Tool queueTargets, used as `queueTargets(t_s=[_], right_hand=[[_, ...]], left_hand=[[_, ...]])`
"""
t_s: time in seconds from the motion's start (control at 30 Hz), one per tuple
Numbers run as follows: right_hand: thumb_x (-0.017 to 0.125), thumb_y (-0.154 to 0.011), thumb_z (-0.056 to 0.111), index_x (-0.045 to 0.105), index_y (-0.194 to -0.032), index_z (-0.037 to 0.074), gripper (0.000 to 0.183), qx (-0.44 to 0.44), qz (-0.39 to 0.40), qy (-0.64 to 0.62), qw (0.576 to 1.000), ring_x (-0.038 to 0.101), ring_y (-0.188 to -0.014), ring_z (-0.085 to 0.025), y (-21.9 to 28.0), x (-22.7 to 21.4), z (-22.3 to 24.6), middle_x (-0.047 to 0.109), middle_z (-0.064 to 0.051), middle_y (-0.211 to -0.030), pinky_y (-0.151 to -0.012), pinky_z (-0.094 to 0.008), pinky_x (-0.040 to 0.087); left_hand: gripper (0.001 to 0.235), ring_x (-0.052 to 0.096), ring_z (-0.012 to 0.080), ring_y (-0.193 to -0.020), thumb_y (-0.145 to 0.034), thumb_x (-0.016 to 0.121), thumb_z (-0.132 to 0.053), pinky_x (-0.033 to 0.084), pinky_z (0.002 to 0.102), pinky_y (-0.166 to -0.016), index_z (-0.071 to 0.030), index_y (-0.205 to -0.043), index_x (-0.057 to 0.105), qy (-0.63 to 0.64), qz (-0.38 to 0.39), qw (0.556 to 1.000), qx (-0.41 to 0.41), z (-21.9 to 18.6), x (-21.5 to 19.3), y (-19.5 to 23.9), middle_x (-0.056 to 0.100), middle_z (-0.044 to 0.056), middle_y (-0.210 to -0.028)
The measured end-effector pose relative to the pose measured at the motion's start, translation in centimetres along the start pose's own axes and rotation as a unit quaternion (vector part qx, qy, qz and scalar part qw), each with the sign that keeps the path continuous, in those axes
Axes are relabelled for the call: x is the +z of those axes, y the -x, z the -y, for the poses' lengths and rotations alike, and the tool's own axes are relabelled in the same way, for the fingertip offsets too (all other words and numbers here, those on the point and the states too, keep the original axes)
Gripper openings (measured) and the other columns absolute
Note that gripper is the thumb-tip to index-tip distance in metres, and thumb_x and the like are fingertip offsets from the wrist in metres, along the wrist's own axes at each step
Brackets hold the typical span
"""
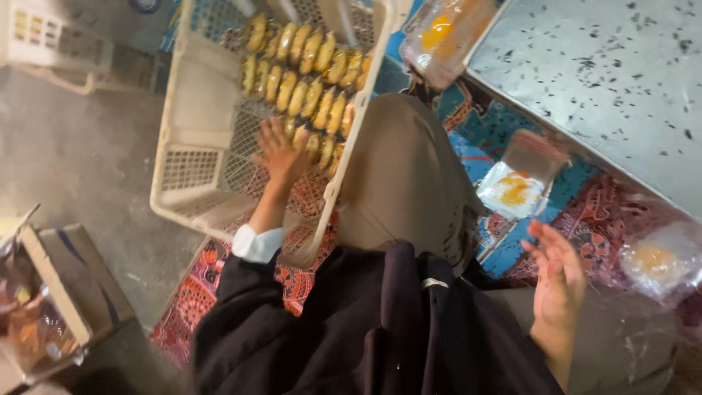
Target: The person picks donuts from a metal tray and places them into small plastic bags. The person then places the packaged donuts into a white plastic crate.
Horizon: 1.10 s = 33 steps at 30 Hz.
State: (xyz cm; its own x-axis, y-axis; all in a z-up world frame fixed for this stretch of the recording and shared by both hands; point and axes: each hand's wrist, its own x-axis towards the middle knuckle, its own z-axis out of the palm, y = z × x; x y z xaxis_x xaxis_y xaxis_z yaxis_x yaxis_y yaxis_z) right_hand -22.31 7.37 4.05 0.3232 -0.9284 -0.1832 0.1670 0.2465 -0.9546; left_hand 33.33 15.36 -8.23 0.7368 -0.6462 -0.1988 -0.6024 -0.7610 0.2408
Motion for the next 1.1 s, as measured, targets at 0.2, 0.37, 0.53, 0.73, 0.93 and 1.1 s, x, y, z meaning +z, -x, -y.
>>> queueTargets(t_s=[0.2, 0.37, 0.53, 0.73, 0.93, 1.1], right_hand=[[0.063, -0.104, 0.019, 0.065, -0.132, -0.002, 0.035, 0.114, -0.172, 0.153, 0.966, 0.063, -0.118, -0.016, 1.5, -4.8, -1.8, 0.068, -0.012, -0.129, -0.099, -0.028, 0.047], [0.067, -0.091, -0.006, 0.069, -0.132, 0.005, 0.042, 0.016, -0.105, 0.306, 0.946, 0.066, -0.100, -0.016, -9.1, -7.1, -6.8, 0.071, -0.009, -0.115, -0.081, -0.027, 0.053], [0.076, -0.078, 0.019, 0.062, -0.130, 0.014, 0.054, -0.084, 0.029, 0.660, 0.746, 0.058, -0.118, -0.038, -20.0, -6.5, -15.4, 0.063, -0.020, -0.126, -0.097, -0.052, 0.045], [0.079, -0.065, 0.020, 0.065, -0.123, 0.009, 0.060, 0.045, 0.090, 0.654, 0.750, 0.064, -0.115, -0.040, -24.3, -6.0, -16.1, 0.066, -0.022, -0.122, -0.098, -0.050, 0.050], [0.052, -0.100, 0.025, 0.067, -0.133, 0.017, 0.036, 0.270, 0.067, 0.486, 0.829, 0.076, -0.093, -0.033, -15.8, -2.3, -6.3, 0.076, -0.013, -0.109, -0.086, -0.043, 0.063], [0.080, -0.069, 0.038, 0.075, -0.107, 0.005, 0.051, -0.255, 0.127, 0.567, 0.773, 0.074, -0.106, -0.031, -7.6, 2.8, 4.2, 0.078, -0.014, -0.113, -0.093, -0.042, 0.059]], left_hand=[[0.068, 0.027, 0.0438, -0.152, -0.103, 0.065, -0.026, 0.027, 0.064, -0.120, -0.003, -0.157, 0.031, 0.190, -0.056, 0.940, 0.279, -11.1, -3.7, 7.7, 0.031, 0.024, -0.162], [0.053, 0.050, 0.0385, -0.139, -0.097, 0.067, -0.031, 0.042, 0.057, -0.110, -0.016, -0.146, 0.054, 0.172, 0.226, 0.862, 0.420, -30.2, 5.3, 13.3, 0.058, 0.010, -0.148], [0.113, 0.006, 0.0409, -0.156, -0.070, 0.073, -0.075, -0.004, 0.076, -0.115, -0.024, -0.160, 0.028, -0.222, 0.160, 0.827, 0.491, -37.5, 16.5, 11.3, 0.022, 0.012, -0.170], [0.120, 0.004, 0.0466, -0.156, -0.066, 0.079, -0.071, -0.006, 0.081, -0.111, -0.026, -0.163, 0.024, -0.172, 0.198, 0.843, 0.470, -36.2, 18.3, 10.8, 0.020, 0.019, -0.169], [0.096, 0.015, 0.0472, -0.157, -0.089, 0.075, -0.043, 0.016, 0.067, -0.118, -0.015, -0.161, 0.018, 0.294, 0.261, 0.873, 0.290, -35.3, 14.6, 13.4, 0.020, 0.024, -0.167], [0.063, 0.053, 0.0316, -0.133, -0.106, 0.043, -0.045, 0.044, 0.042, -0.112, 0.003, -0.146, 0.046, 0.701, 0.572, 0.407, -0.128, -32.6, 8.5, 14.7, 0.054, 0.020, -0.145]])
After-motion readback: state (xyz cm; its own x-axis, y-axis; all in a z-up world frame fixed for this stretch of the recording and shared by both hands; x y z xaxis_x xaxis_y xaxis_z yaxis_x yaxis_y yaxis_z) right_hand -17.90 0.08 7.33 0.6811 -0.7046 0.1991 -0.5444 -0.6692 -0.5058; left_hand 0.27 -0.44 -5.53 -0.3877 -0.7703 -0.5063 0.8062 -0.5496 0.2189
